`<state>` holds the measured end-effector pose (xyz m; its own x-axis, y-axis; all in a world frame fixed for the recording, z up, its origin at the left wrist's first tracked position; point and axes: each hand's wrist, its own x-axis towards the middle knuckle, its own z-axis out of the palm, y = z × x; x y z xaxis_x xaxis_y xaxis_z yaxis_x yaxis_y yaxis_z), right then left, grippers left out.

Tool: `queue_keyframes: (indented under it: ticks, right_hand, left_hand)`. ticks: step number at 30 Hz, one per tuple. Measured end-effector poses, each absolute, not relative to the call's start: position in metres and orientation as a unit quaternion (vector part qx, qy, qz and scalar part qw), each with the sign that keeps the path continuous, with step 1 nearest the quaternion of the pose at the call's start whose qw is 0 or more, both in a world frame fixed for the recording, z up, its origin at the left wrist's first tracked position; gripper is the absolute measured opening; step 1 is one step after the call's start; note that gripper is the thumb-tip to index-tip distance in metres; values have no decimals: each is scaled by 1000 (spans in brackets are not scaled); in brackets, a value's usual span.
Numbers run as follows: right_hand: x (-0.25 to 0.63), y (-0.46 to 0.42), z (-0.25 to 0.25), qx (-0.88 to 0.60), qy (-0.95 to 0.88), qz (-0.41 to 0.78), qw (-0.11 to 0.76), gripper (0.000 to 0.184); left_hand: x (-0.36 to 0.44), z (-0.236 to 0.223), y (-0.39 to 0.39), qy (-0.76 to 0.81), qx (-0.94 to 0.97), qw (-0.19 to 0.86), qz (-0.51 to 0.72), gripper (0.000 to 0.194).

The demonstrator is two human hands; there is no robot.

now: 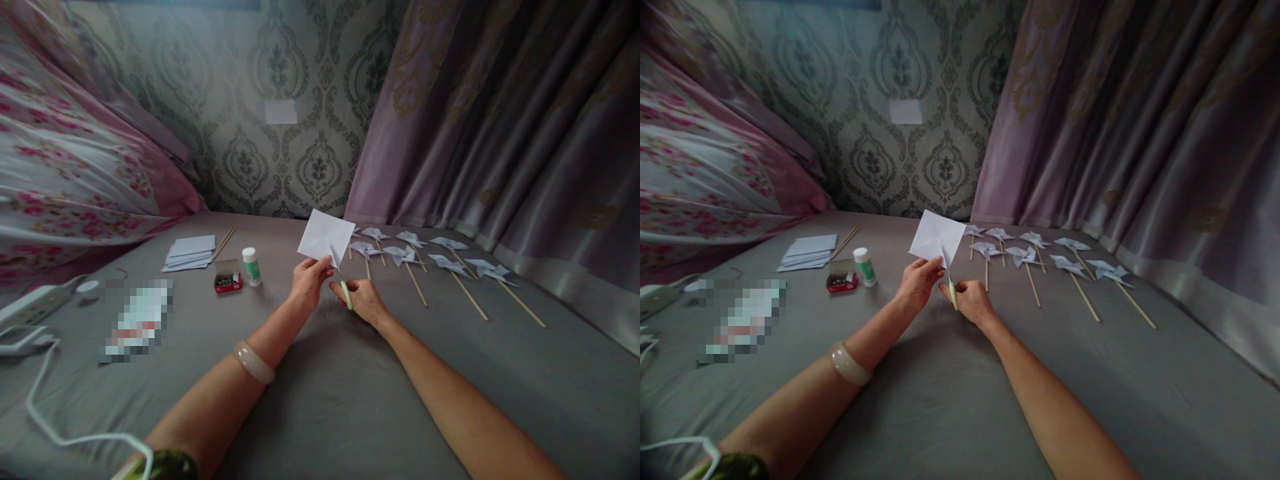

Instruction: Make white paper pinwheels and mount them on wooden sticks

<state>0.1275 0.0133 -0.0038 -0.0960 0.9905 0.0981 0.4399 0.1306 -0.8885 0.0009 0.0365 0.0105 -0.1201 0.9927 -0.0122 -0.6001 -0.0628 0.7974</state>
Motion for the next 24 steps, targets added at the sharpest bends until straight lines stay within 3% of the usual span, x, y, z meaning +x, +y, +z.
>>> queue_keyframes:
  ticks: [24]
  right_hand:
    - [127, 13, -3, -552, -647, 357, 385, 44]
  left_hand:
    - [0, 13, 37, 325, 255, 623, 664, 24]
